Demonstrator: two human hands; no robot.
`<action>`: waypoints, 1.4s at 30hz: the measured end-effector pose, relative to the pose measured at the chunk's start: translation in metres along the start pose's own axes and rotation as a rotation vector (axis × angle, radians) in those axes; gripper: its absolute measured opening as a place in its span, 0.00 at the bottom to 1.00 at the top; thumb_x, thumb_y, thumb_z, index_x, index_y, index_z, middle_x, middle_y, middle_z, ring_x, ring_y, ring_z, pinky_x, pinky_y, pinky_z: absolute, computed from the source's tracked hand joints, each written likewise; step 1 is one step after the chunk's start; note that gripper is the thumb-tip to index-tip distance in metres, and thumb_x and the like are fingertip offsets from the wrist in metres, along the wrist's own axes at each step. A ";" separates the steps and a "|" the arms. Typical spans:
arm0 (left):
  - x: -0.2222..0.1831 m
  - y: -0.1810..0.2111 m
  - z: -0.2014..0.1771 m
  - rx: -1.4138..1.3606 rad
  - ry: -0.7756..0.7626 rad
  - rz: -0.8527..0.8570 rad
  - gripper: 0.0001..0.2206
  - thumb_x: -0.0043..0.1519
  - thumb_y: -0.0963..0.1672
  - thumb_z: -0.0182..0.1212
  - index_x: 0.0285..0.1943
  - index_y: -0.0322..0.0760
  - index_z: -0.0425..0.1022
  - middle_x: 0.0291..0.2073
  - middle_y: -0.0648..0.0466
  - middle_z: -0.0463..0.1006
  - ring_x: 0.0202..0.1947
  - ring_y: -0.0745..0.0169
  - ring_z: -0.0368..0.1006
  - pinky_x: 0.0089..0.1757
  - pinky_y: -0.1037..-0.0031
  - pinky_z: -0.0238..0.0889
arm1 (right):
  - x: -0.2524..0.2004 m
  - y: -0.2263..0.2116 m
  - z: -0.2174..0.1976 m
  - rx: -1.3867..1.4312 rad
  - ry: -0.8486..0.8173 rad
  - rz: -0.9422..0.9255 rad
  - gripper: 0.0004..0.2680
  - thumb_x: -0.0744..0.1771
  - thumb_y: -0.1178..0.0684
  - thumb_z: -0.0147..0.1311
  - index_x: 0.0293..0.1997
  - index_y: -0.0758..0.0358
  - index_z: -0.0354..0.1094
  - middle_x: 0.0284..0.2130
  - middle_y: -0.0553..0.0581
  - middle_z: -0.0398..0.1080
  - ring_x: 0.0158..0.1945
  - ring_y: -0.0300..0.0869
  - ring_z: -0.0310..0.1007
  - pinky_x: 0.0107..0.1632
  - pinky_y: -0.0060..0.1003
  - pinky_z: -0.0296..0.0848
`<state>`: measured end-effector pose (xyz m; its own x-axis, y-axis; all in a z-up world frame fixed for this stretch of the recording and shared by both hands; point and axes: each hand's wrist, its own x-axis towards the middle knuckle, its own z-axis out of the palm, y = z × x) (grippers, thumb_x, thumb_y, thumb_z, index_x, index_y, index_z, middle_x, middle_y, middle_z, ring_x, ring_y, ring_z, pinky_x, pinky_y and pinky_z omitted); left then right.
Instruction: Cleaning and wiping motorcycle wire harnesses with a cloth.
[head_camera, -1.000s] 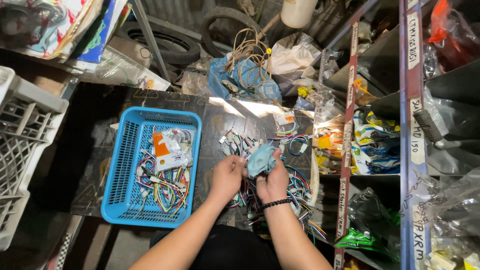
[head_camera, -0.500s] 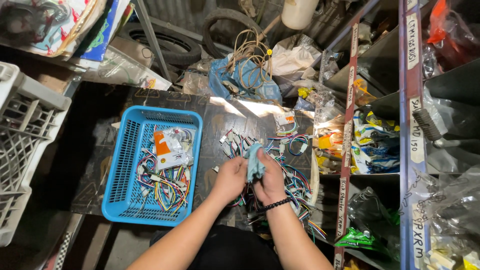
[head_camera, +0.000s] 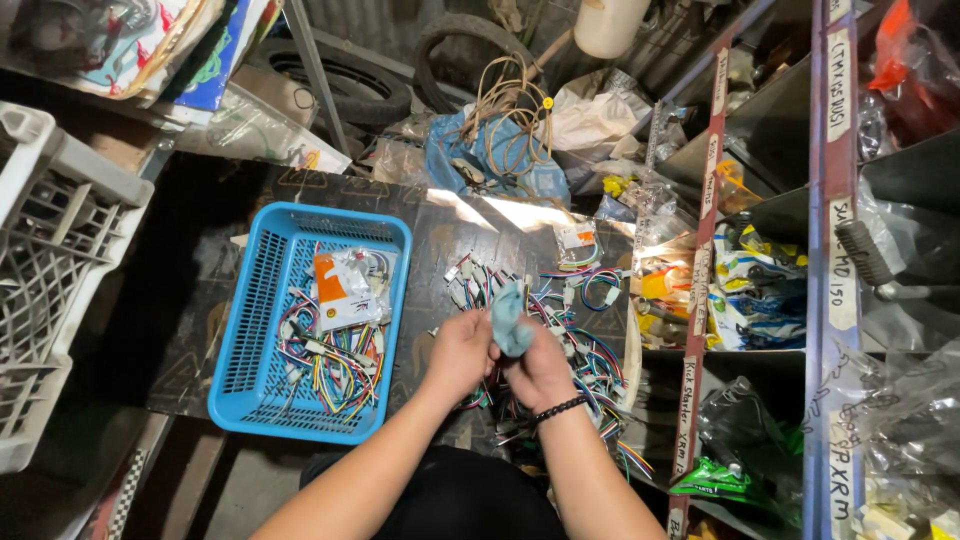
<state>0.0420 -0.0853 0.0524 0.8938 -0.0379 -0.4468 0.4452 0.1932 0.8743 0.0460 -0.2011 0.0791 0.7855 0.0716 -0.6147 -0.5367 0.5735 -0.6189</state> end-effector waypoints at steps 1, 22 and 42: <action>0.000 0.007 -0.001 0.000 0.000 0.002 0.15 0.70 0.42 0.45 0.38 0.26 0.76 0.12 0.49 0.71 0.08 0.65 0.66 0.14 0.78 0.59 | -0.003 -0.004 0.004 0.000 -0.001 -0.001 0.06 0.67 0.52 0.53 0.37 0.62 0.73 0.23 0.61 0.72 0.26 0.48 0.68 0.30 0.38 0.68; 0.004 -0.008 -0.007 0.293 0.049 -0.028 0.13 0.65 0.44 0.53 0.33 0.30 0.79 0.17 0.48 0.77 0.21 0.61 0.77 0.28 0.74 0.67 | 0.011 0.007 0.003 -0.182 0.264 -0.239 0.05 0.66 0.58 0.62 0.32 0.69 0.74 0.21 0.61 0.73 0.22 0.44 0.72 0.27 0.37 0.74; -0.003 -0.013 -0.008 0.235 -0.012 0.049 0.06 0.59 0.43 0.63 0.39 0.35 0.82 0.15 0.55 0.78 0.16 0.70 0.71 0.27 0.79 0.64 | 0.020 -0.004 -0.010 -0.060 0.305 -0.369 0.06 0.66 0.57 0.62 0.32 0.70 0.72 0.24 0.62 0.76 0.25 0.44 0.77 0.32 0.40 0.76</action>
<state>0.0335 -0.0795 0.0409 0.9146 -0.0458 -0.4017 0.4002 -0.0385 0.9156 0.0612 -0.2101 0.0645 0.8052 -0.3755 -0.4589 -0.2632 0.4672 -0.8441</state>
